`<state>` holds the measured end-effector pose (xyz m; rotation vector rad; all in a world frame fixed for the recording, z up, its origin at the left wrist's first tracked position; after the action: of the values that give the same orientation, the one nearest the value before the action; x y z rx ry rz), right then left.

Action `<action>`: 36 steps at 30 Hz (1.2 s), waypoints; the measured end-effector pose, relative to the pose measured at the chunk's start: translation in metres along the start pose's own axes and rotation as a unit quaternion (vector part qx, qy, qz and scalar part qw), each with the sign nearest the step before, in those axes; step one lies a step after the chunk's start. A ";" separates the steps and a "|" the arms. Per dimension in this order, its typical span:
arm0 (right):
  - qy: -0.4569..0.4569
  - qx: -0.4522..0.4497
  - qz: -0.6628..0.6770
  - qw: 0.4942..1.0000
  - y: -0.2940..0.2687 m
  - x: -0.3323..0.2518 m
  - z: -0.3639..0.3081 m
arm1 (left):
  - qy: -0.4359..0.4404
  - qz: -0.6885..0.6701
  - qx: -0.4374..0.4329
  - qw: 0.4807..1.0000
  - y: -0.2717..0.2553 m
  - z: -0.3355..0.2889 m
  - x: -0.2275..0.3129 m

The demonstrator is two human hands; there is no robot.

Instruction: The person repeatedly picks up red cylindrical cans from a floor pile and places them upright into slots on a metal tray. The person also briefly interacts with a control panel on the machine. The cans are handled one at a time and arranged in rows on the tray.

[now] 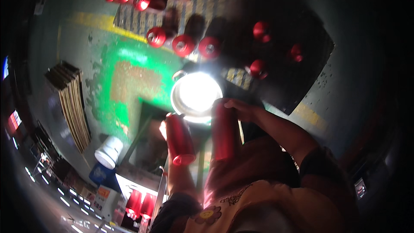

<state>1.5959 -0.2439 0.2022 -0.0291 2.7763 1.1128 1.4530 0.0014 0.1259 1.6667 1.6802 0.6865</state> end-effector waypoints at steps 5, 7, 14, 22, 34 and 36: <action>0.062 -0.064 -0.012 0.996 0.003 0.073 0.052 | -0.091 -0.141 -0.034 0.985 -0.077 -0.021 -0.020; 0.076 -0.078 0.000 0.994 0.007 0.088 0.068 | -0.099 -0.160 -0.041 0.981 -0.096 -0.025 -0.020; 0.146 -0.067 0.028 0.987 0.027 0.113 0.085 | -0.120 -0.183 -0.045 0.975 -0.130 -0.023 -0.028; 0.138 -0.022 -0.083 0.987 0.007 0.100 0.063 | -0.133 -0.102 0.006 0.986 -0.133 -0.018 -0.037; -0.304 0.493 -0.618 0.531 -0.100 -0.046 -0.169 | 0.195 0.596 -0.101 0.772 0.094 0.109 -0.046; -0.336 0.554 -0.611 0.454 -0.116 -0.049 -0.177 | 0.312 0.721 -0.171 0.595 0.137 0.122 -0.084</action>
<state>1.6297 -0.4514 0.2561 -0.9448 1.3915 -0.9052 1.6318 -0.0862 0.1596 2.3394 -0.0619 2.3384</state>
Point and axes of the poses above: each hand's wrist, its own z-axis towards the middle knuckle, its own y-axis out of the palm, x = y × z, the point moved 4 cm from there along z, towards the middle knuckle, and after that the axes turned 4 degrees about -z, right-handed, at the moved point
